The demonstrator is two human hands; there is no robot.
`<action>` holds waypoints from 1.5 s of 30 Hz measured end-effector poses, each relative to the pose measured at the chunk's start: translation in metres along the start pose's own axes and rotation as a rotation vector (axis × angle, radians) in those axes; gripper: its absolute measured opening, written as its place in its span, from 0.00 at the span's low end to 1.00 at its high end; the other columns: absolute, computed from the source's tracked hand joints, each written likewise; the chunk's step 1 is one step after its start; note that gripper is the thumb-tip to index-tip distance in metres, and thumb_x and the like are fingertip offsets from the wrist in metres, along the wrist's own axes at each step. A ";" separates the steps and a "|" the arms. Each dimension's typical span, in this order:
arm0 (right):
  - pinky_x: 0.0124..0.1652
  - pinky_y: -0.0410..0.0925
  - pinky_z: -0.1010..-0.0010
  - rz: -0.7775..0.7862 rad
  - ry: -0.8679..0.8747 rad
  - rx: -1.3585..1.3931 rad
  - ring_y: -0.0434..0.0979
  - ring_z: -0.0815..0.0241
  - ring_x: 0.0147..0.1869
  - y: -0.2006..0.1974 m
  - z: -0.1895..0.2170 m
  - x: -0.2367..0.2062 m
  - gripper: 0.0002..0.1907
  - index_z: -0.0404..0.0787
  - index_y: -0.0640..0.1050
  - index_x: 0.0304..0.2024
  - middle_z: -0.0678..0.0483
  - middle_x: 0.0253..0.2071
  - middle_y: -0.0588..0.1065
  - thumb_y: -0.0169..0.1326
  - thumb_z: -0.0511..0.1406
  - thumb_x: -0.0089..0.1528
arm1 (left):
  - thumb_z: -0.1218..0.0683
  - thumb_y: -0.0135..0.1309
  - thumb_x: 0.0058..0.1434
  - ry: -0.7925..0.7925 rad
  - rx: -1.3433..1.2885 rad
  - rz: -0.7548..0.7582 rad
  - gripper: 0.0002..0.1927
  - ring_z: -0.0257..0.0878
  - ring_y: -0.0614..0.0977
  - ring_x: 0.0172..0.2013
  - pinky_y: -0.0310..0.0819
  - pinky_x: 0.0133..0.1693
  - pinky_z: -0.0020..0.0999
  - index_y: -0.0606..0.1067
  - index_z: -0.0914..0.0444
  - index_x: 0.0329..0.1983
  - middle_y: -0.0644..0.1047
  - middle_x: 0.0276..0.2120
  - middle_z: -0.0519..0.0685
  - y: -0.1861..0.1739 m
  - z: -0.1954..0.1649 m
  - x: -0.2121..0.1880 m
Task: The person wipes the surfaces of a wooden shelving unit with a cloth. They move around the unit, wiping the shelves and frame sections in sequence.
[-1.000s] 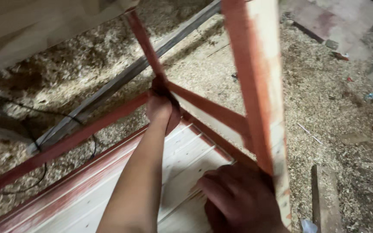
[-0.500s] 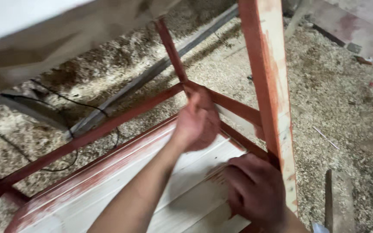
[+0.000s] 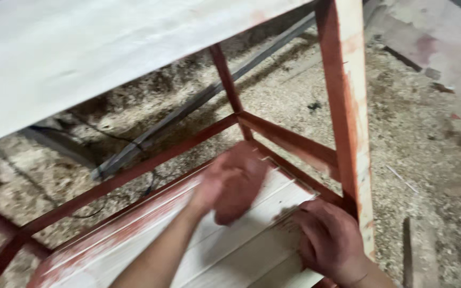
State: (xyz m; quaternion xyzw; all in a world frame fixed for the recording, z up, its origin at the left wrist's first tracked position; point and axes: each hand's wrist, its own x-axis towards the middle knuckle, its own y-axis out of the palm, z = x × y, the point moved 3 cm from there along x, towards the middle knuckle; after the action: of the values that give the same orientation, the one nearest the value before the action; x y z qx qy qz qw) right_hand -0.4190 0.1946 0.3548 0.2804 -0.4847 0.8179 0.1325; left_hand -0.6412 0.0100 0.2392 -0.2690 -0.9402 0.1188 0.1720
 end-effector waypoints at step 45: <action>0.36 0.73 0.60 0.138 -0.255 0.140 0.79 0.47 0.38 -0.048 0.007 -0.060 0.12 0.41 0.80 0.32 0.49 0.37 0.76 0.60 0.30 0.45 | 0.47 0.52 0.65 -0.533 -0.048 0.157 0.30 0.50 0.81 0.55 0.72 0.57 0.42 0.61 0.60 0.68 0.80 0.55 0.58 0.101 -0.225 -0.028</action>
State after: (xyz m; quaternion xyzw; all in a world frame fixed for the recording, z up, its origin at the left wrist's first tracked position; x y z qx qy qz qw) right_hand -0.3453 0.2156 0.3565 0.3566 -0.4577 0.8144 -0.0065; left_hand -0.4852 0.1079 0.4052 -0.3042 -0.9311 0.1760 -0.0974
